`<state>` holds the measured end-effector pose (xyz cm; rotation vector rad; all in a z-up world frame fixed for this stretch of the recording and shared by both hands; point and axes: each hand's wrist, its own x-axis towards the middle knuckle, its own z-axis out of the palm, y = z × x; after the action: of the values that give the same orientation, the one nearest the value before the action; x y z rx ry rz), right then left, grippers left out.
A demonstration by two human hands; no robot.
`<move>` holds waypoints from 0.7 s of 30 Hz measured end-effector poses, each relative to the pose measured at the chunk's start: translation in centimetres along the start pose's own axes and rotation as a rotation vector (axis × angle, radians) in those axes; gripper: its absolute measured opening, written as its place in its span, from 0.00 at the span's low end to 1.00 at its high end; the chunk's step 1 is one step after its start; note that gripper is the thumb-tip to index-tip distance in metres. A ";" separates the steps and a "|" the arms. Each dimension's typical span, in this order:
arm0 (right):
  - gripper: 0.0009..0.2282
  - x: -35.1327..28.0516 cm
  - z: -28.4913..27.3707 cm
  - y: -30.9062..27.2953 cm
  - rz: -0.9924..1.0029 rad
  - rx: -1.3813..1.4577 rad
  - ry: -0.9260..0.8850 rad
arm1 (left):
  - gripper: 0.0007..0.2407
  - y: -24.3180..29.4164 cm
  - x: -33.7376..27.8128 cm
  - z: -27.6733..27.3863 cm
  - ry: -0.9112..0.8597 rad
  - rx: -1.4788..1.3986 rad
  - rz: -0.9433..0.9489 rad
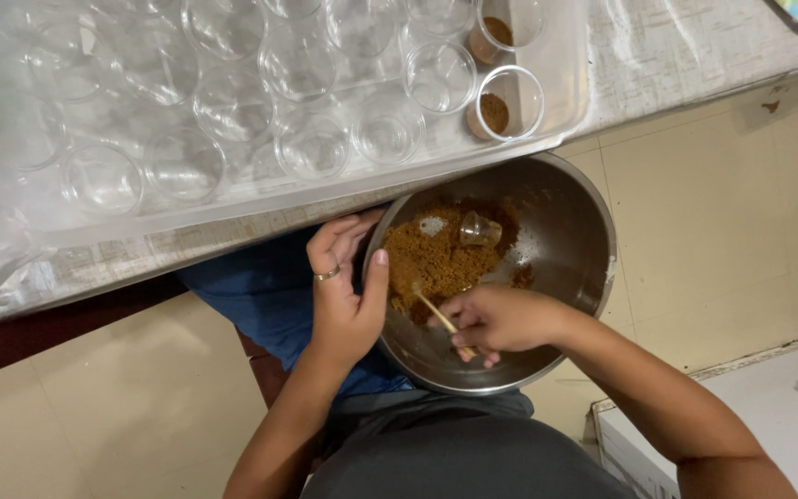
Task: Filling small plastic cups with a brown powder mixture and packing it down using another cup.
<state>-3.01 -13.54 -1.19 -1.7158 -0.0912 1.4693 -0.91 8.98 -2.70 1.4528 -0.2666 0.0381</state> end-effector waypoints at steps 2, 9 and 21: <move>0.20 -1.3 -0.6 -0.1 0.004 0.039 0.012 | 0.16 1.1 0.2 -0.7 -0.031 0.085 0.031; 0.12 -4.7 -3.2 1.3 -0.005 -0.044 0.182 | 0.04 6.0 -1.9 -4.5 0.133 0.548 0.619; 0.10 -7.1 -3.8 1.5 -0.059 -0.039 0.315 | 0.10 19.6 14.9 -2.0 -0.189 0.782 0.888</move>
<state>-2.67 -20.48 3.16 -1.9384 -0.0021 1.1457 10.18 11.38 19.24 1.9949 -1.1315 0.8016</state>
